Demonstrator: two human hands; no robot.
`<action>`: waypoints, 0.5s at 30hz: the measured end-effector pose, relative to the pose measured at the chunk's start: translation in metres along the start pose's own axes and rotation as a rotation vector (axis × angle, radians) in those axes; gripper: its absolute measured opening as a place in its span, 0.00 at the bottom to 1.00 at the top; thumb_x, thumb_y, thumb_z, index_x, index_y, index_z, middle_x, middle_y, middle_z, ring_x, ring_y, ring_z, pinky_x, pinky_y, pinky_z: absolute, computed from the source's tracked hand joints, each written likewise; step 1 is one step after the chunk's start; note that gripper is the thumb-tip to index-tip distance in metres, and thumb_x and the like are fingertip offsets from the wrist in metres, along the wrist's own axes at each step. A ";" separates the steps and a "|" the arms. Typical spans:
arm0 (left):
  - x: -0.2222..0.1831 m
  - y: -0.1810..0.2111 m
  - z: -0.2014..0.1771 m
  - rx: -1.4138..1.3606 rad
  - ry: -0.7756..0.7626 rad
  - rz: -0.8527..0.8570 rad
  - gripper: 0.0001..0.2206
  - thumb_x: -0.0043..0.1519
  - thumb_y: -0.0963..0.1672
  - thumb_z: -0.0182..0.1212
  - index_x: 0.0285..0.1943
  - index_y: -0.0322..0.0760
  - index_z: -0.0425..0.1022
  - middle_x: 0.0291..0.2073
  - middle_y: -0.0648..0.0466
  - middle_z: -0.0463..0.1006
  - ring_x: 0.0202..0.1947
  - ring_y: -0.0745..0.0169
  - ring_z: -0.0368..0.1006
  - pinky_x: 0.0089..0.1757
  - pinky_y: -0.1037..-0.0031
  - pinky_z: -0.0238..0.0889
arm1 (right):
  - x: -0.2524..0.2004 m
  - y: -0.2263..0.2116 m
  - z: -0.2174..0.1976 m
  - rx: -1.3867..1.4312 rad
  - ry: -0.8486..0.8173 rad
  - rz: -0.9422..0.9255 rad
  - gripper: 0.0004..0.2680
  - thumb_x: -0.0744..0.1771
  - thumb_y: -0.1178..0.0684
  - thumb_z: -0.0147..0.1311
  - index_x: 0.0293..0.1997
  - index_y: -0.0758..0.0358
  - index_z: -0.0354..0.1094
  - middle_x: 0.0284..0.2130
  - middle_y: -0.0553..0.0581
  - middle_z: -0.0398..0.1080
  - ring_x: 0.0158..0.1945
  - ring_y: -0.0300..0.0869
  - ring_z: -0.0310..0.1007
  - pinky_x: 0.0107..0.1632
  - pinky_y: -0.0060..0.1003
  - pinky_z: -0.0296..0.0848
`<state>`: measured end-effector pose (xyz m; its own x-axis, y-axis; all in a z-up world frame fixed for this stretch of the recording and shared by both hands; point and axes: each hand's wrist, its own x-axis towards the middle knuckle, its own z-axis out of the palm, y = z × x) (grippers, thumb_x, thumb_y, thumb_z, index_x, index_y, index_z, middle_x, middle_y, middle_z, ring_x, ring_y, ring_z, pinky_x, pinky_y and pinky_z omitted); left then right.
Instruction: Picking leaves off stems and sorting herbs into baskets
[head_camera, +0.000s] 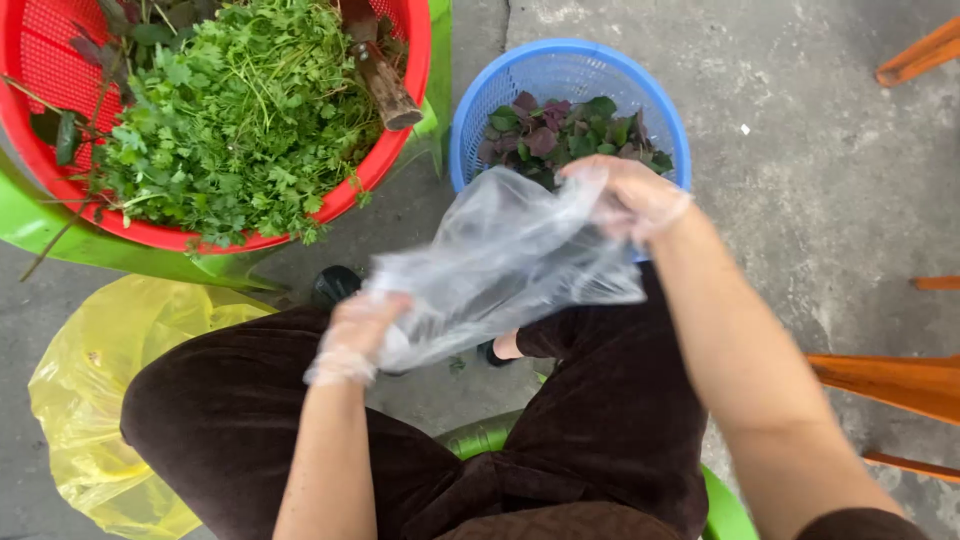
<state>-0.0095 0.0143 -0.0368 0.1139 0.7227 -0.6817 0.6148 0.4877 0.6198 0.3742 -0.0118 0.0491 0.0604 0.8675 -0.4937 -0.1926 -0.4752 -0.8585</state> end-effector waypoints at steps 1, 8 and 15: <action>0.002 0.010 -0.001 -0.003 0.004 -0.003 0.18 0.43 0.57 0.69 0.42 0.59 0.81 0.42 0.57 0.79 0.47 0.60 0.73 0.49 0.73 0.64 | -0.013 -0.009 -0.002 -0.002 -0.006 0.001 0.16 0.63 0.47 0.54 0.52 0.61 0.62 0.13 0.53 0.59 0.05 0.33 0.44 0.04 0.25 0.44; 0.021 0.014 -0.006 -1.246 -0.065 -0.135 0.15 0.53 0.41 0.58 0.50 0.33 0.72 0.42 0.44 0.74 0.45 0.48 0.72 0.49 0.52 0.65 | -0.041 0.031 -0.027 -0.379 -0.209 0.165 0.12 0.55 0.58 0.66 0.37 0.69 0.74 0.28 0.61 0.75 0.29 0.45 0.75 0.35 0.38 0.75; 0.015 0.007 0.005 -0.610 -0.080 0.086 0.26 0.47 0.45 0.72 0.53 0.33 0.70 0.33 0.44 0.72 0.35 0.51 0.67 0.36 0.41 0.61 | -0.021 0.028 -0.022 0.660 0.554 0.090 0.08 0.64 0.56 0.53 0.46 0.54 0.64 0.42 0.57 0.70 0.46 0.54 0.73 0.51 0.59 0.71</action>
<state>0.0003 0.0268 -0.0446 0.2158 0.7445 -0.6318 0.0465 0.6385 0.7682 0.3893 -0.0466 0.0325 0.4526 0.5527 -0.6998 -0.7383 -0.2078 -0.6416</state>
